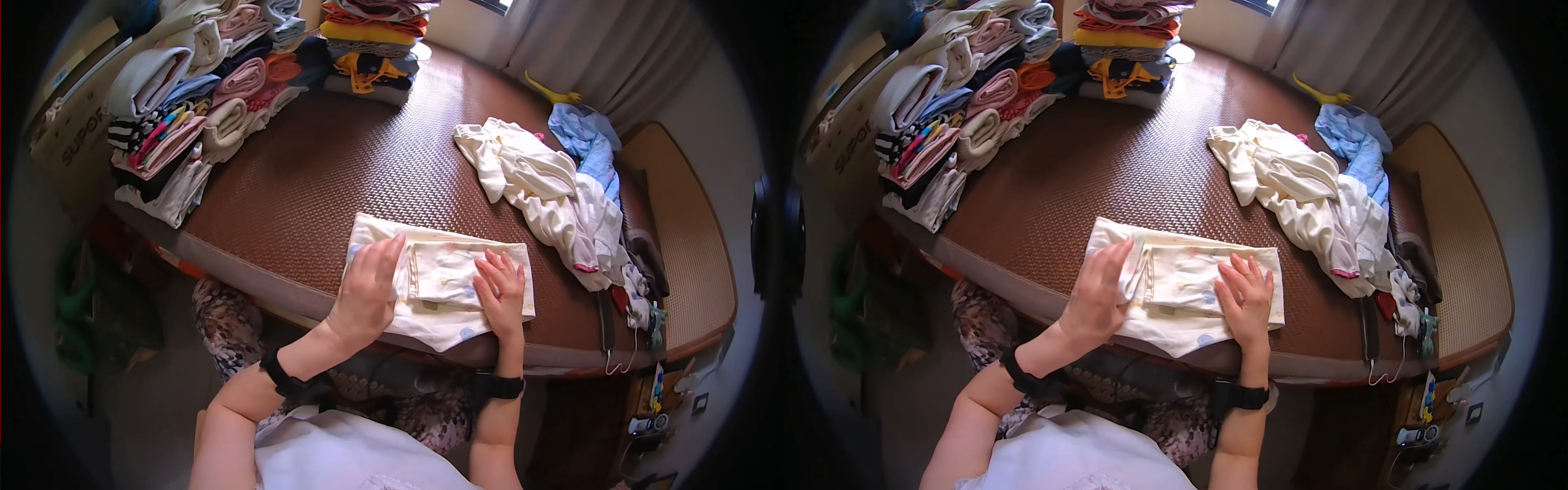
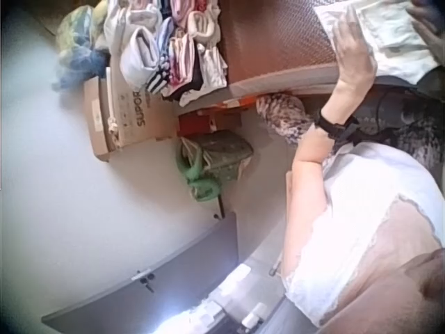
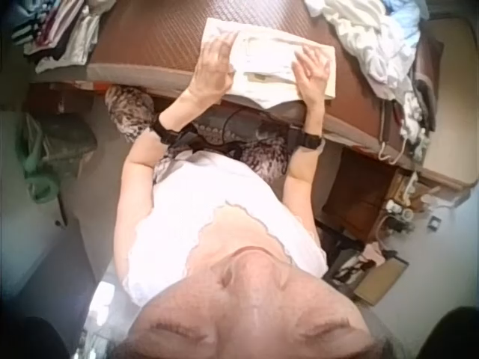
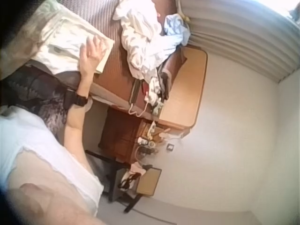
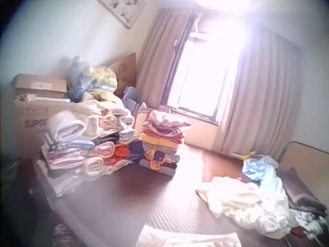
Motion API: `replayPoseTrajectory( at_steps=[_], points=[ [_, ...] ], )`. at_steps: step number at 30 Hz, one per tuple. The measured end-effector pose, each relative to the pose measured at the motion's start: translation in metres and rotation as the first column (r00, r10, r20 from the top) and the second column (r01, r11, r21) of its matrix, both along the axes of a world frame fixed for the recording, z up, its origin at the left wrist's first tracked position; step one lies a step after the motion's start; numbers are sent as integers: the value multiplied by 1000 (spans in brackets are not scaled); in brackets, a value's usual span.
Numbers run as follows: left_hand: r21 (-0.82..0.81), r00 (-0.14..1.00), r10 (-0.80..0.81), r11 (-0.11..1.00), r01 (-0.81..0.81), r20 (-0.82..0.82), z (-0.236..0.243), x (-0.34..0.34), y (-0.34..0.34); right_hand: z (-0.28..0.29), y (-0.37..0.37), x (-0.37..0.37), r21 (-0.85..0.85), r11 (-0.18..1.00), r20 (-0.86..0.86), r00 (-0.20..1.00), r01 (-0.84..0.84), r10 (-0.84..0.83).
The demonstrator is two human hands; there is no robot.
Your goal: Folding pajama pants and a shirt and placing them in a stack on the bed.
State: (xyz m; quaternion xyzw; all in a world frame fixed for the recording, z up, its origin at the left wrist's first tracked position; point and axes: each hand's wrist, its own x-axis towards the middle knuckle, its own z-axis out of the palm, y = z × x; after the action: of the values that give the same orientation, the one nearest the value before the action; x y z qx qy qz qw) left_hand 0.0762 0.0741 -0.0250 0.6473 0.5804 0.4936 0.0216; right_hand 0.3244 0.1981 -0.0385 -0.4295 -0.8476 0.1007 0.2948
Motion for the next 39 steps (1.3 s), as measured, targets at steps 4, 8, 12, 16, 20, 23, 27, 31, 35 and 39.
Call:
replayPoseTrajectory(
  at_steps=[4,8,12,16,20,23,27,31,35,39],
  points=[
    [-223,947,-15,973,-59,-319,-9,0,0,2,-1,1,-6,1000,-15,1000,5,-5],
    [-211,924,9,973,-96,-383,-10,4,7,0,0,2,13,1000,-21,1000,13,-13],
    [-171,902,30,979,-114,-430,-2,12,15,0,0,2,12,1000,-31,999,22,-21],
    [-201,891,9,973,-112,-454,-15,18,11,2,-2,0,3,1000,-52,998,21,-21],
    [-266,910,-56,962,-60,-410,-4,16,12,2,-3,0,14,999,-46,999,29,-28],
    [-199,962,-108,978,58,-249,9,18,12,-1,-2,3,22,999,-62,997,39,-38],
    [-281,885,-112,959,-23,-453,-4,27,12,0,-3,0,33,998,-64,997,45,-43],
    [-266,888,-73,962,-57,-454,-13,27,12,-1,-4,0,43,998,-71,996,52,-49],
    [-288,886,-22,949,-127,-463,-17,27,11,0,-3,-1,43,997,-70,996,58,-55],
    [-359,883,30,907,-221,-468,-15,27,6,-3,-1,2,43,997,-76,995,63,-60]
  ],
)
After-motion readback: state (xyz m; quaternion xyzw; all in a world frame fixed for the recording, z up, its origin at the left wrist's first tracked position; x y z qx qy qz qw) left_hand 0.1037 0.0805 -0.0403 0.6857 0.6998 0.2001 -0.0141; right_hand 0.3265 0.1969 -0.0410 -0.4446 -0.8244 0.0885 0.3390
